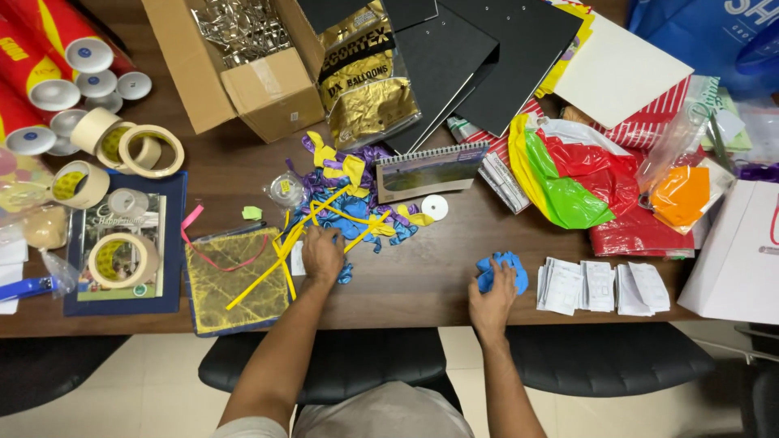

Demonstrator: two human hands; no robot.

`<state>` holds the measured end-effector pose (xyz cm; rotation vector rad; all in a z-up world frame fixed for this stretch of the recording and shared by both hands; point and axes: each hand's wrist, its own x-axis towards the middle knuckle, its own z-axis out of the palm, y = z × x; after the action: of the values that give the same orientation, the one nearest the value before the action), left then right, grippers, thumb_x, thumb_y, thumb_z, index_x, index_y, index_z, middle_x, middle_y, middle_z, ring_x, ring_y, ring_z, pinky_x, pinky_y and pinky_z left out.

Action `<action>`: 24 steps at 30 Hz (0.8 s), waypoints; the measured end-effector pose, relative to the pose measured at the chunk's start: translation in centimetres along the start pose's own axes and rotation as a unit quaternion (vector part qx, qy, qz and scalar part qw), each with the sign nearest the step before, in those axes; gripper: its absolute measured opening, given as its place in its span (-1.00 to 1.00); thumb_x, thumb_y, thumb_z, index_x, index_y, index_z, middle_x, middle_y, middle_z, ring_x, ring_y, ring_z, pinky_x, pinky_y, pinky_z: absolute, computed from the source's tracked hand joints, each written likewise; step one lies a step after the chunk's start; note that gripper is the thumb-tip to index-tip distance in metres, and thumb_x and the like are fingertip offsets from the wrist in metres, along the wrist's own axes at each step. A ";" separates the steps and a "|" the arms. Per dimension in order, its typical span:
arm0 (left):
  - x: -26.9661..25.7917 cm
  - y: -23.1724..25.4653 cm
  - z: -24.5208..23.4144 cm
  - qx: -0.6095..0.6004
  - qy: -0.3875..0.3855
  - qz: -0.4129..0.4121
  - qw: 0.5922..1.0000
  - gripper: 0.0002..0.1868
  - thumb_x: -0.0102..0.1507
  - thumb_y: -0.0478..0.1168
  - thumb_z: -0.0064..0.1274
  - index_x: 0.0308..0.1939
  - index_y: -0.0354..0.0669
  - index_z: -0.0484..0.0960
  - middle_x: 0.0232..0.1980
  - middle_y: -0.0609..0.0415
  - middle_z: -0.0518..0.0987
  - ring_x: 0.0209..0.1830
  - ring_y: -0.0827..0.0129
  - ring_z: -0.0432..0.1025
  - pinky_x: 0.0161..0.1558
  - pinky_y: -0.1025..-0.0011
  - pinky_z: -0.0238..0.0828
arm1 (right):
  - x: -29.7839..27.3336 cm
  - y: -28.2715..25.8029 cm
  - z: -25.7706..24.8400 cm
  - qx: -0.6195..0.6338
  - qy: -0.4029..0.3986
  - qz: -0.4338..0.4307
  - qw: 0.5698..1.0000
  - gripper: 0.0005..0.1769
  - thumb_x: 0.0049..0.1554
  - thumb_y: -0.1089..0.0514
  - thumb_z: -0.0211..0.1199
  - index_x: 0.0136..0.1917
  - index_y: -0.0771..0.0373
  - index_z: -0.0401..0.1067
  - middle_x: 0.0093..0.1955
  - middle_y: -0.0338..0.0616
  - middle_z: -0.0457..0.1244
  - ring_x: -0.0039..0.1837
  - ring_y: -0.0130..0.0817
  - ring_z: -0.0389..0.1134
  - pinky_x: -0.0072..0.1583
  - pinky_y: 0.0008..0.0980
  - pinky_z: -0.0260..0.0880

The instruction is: The person sits at a cluttered table and organizes party supplies. They pick up blue and yellow balloons, separating them into piles, and also handle yellow sticks and small white packets.

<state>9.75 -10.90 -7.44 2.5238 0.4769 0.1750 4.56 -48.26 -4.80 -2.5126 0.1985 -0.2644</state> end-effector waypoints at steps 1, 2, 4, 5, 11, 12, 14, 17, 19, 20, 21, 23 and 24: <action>-0.2 -0.2 0.2 -0.002 -0.003 0.001 1.000 -0.84 0.15 -0.17 0.27 -0.20 -0.05 0.76 -0.10 -0.12 0.52 -0.02 -0.05 0.45 -0.01 0.08 0.41 | -0.4 -0.7 0.2 -0.003 0.000 0.002 1.000 -0.29 0.02 0.14 0.35 0.43 0.29 0.32 0.54 0.28 0.07 0.59 0.31 -0.02 0.50 0.23 -0.10; -0.5 -0.6 0.3 -0.038 0.033 0.024 0.998 -0.85 0.13 -0.21 0.29 -0.23 -0.08 0.75 -0.12 -0.11 0.53 -0.04 -0.04 0.45 -0.01 0.09 0.42 | -0.8 -1.4 0.6 0.003 0.005 0.000 1.000 -0.31 0.01 0.17 0.36 0.41 0.29 0.34 0.52 0.26 0.10 0.58 0.30 0.00 0.50 0.19 -0.08; -1.3 -1.3 0.3 -0.073 0.072 0.045 0.994 -0.86 0.11 -0.24 0.30 -0.26 -0.11 0.74 -0.14 -0.09 0.53 -0.05 -0.03 0.45 -0.01 0.11 0.42 | -1.4 -3.3 1.3 0.010 0.008 -0.003 1.000 -0.33 0.00 0.21 0.37 0.38 0.29 0.35 0.50 0.25 0.12 0.57 0.28 0.01 0.51 0.15 -0.06; -1.7 -1.6 0.3 -0.168 0.070 0.052 0.982 -0.86 0.13 -0.28 0.27 -0.25 -0.17 0.68 -0.11 -0.09 0.56 -0.10 0.05 0.47 -0.07 0.20 0.45 | -1.5 -4.4 1.7 0.049 0.009 -0.010 0.999 -0.38 0.02 0.23 0.35 0.36 0.28 0.36 0.44 0.21 0.18 0.52 0.19 0.10 0.50 0.06 0.05; -6.4 -1.0 -0.9 -0.402 -0.096 -0.121 0.903 -0.84 0.20 -0.31 0.25 -0.17 -0.25 0.65 -0.29 -0.04 0.65 -0.34 0.35 0.49 -0.29 0.42 0.43 | -2.8 -9.7 8.7 0.302 -0.173 0.075 0.934 -0.61 0.19 0.20 0.29 0.27 0.32 0.45 0.16 -0.01 0.40 0.19 -0.23 0.42 0.25 -0.28 0.40; -7.5 -0.8 -0.7 -0.407 -0.102 -0.085 0.904 -0.86 0.20 -0.31 0.25 -0.20 -0.28 0.65 -0.30 -0.02 0.65 -0.36 0.40 0.48 -0.30 0.44 0.44 | -3.3 -10.3 10.1 0.377 -0.241 0.119 0.886 -0.63 0.24 0.17 0.27 0.27 0.35 0.44 0.10 -0.05 0.42 0.12 -0.32 0.45 0.20 -0.36 0.45; -8.9 0.2 -1.2 -0.370 -0.097 -0.033 0.923 -0.83 0.18 -0.32 0.27 -0.18 -0.29 0.66 -0.28 -0.01 0.64 -0.34 0.40 0.49 -0.29 0.44 0.45 | -3.8 -12.4 10.9 0.444 -0.316 0.190 0.817 -0.62 0.23 0.17 0.23 0.31 0.26 0.40 0.06 -0.07 0.39 0.05 -0.35 0.45 0.11 -0.37 0.48; -9.6 1.5 -2.2 -0.364 -0.121 0.033 0.923 -0.78 0.15 -0.33 0.25 -0.13 -0.29 0.67 -0.21 0.01 0.65 -0.31 0.38 0.53 -0.26 0.43 0.49 | -4.7 -12.8 11.9 0.501 -0.368 0.252 0.742 -0.63 0.25 0.20 0.19 0.31 0.28 0.40 0.03 -0.04 0.38 -0.01 -0.37 0.46 0.02 -0.41 0.51; -9.3 1.6 -1.8 -0.398 -0.153 0.047 0.903 -0.76 0.15 -0.33 0.21 -0.10 -0.27 0.68 -0.14 0.02 0.66 -0.30 0.35 0.55 -0.25 0.42 0.52 | -4.9 -11.6 11.8 0.500 -0.351 0.246 0.752 -0.66 0.27 0.23 0.19 0.28 0.40 0.44 0.04 0.02 0.40 -0.02 -0.36 0.47 0.02 -0.43 0.52; -9.0 1.2 -1.0 -0.389 -0.147 0.019 0.909 -0.80 0.20 -0.29 0.21 -0.11 -0.25 0.69 -0.18 0.02 0.68 -0.28 0.34 0.57 -0.25 0.41 0.51 | -4.8 -10.8 11.4 0.506 -0.341 0.260 0.748 -0.66 0.28 0.26 0.17 0.28 0.45 0.44 0.05 0.05 0.40 -0.04 -0.35 0.47 0.01 -0.42 0.52; -8.7 0.9 -0.1 -0.380 -0.142 -0.010 0.914 -0.82 0.25 -0.25 0.20 -0.11 -0.24 0.70 -0.21 0.01 0.70 -0.27 0.32 0.60 -0.24 0.40 0.50 | -4.6 -9.9 10.9 0.512 -0.330 0.274 0.744 -0.67 0.28 0.29 0.14 0.27 0.50 0.44 0.06 0.08 0.41 -0.05 -0.34 0.47 0.00 -0.41 0.53; -6.3 2.1 -1.0 -0.314 -0.091 0.001 0.945 -0.82 0.27 -0.21 0.17 -0.12 -0.22 0.72 -0.19 -0.03 0.70 -0.26 0.21 0.59 -0.22 0.32 0.50 | -3.8 -9.5 8.5 0.496 -0.317 0.275 0.760 -0.67 0.26 0.31 0.12 0.27 0.48 0.42 0.06 0.08 0.41 -0.05 -0.32 0.48 0.00 -0.41 0.53; -5.2 2.7 -1.4 -0.243 -0.037 0.008 0.969 -0.80 0.29 -0.17 0.13 -0.14 -0.21 0.73 -0.17 -0.08 0.69 -0.26 0.10 0.59 -0.20 0.25 0.50 | -3.4 -9.3 7.2 0.480 -0.308 0.277 0.774 -0.67 0.23 0.34 0.10 0.26 0.46 0.40 0.07 0.07 0.41 -0.04 -0.31 0.49 0.00 -0.41 0.53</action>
<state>5.41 -14.24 -4.89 2.0460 0.3339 0.1776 3.71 -36.02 -5.66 -1.3149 0.3965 0.5735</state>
